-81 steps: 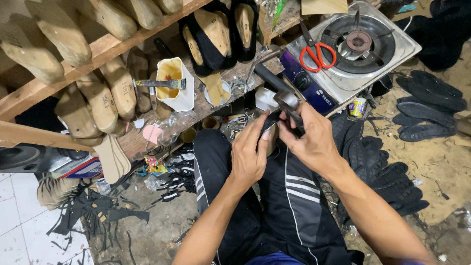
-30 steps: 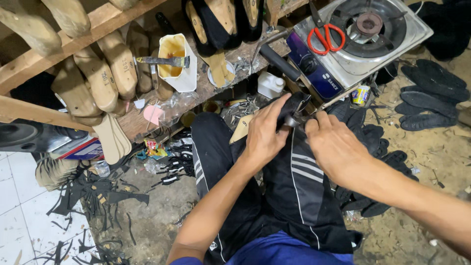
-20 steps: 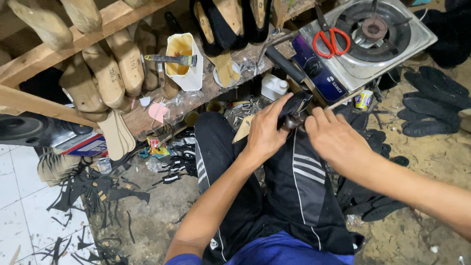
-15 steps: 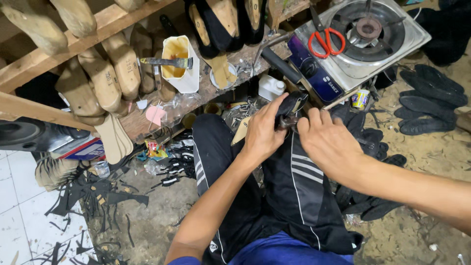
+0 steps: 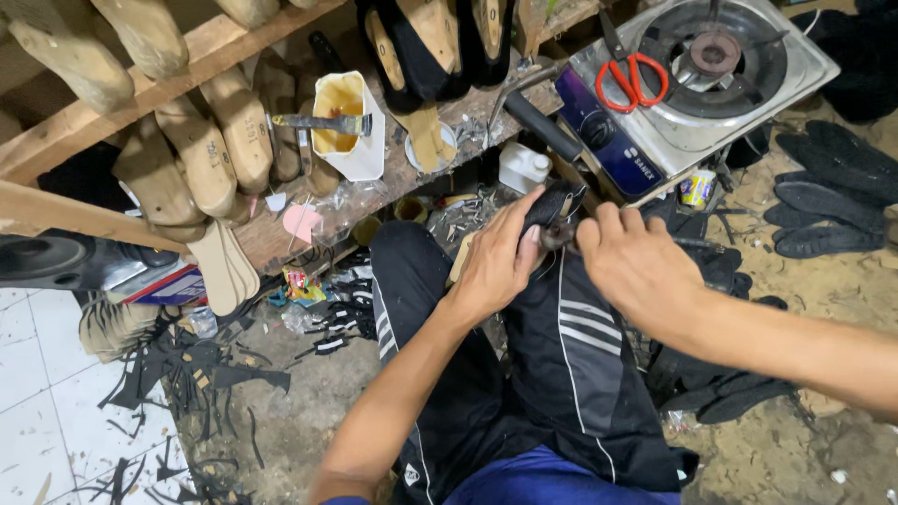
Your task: The person sits on the workshop floor and pulls a black fabric shoe upper over a wooden shoe last, tucking and smoothing the material around the sole edge. They use pincers to grip and adjust the upper and press the material into place, working the shoe on their lap.
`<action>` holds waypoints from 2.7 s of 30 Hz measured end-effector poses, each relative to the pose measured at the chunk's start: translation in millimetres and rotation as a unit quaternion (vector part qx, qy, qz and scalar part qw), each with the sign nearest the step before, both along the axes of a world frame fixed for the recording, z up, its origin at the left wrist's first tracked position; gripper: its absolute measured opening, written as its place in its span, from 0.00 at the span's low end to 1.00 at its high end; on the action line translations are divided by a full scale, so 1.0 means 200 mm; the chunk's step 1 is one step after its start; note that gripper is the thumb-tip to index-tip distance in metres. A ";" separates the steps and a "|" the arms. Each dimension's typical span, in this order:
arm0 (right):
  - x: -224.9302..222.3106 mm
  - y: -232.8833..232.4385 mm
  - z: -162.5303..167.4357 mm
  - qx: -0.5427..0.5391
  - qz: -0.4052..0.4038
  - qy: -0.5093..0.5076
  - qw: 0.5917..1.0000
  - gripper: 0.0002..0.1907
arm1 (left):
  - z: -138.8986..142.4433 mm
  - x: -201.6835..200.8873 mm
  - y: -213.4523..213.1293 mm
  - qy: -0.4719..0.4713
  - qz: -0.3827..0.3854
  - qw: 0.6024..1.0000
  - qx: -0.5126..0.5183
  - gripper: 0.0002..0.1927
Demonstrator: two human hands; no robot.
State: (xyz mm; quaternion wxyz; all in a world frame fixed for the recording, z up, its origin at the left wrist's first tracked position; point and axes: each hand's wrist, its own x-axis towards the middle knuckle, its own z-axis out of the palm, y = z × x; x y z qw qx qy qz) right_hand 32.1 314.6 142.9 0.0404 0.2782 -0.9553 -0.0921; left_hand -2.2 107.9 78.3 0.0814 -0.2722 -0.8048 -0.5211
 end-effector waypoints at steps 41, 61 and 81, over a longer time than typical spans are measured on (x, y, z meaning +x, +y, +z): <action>0.00 0.05 0.04 -0.047 -0.016 -0.040 0.998 0.17 | 0.09 -0.01 0.09 -0.003 0.051 0.995 -0.080 0.18; 0.02 0.01 -0.04 -0.183 -0.097 -0.123 0.970 0.11 | 0.16 -0.06 0.05 -0.078 -0.019 0.996 -0.026 0.15; -0.18 0.22 0.05 -0.331 -0.018 -0.349 0.877 0.15 | 0.17 -0.05 0.11 -0.093 -0.023 0.993 -0.064 0.16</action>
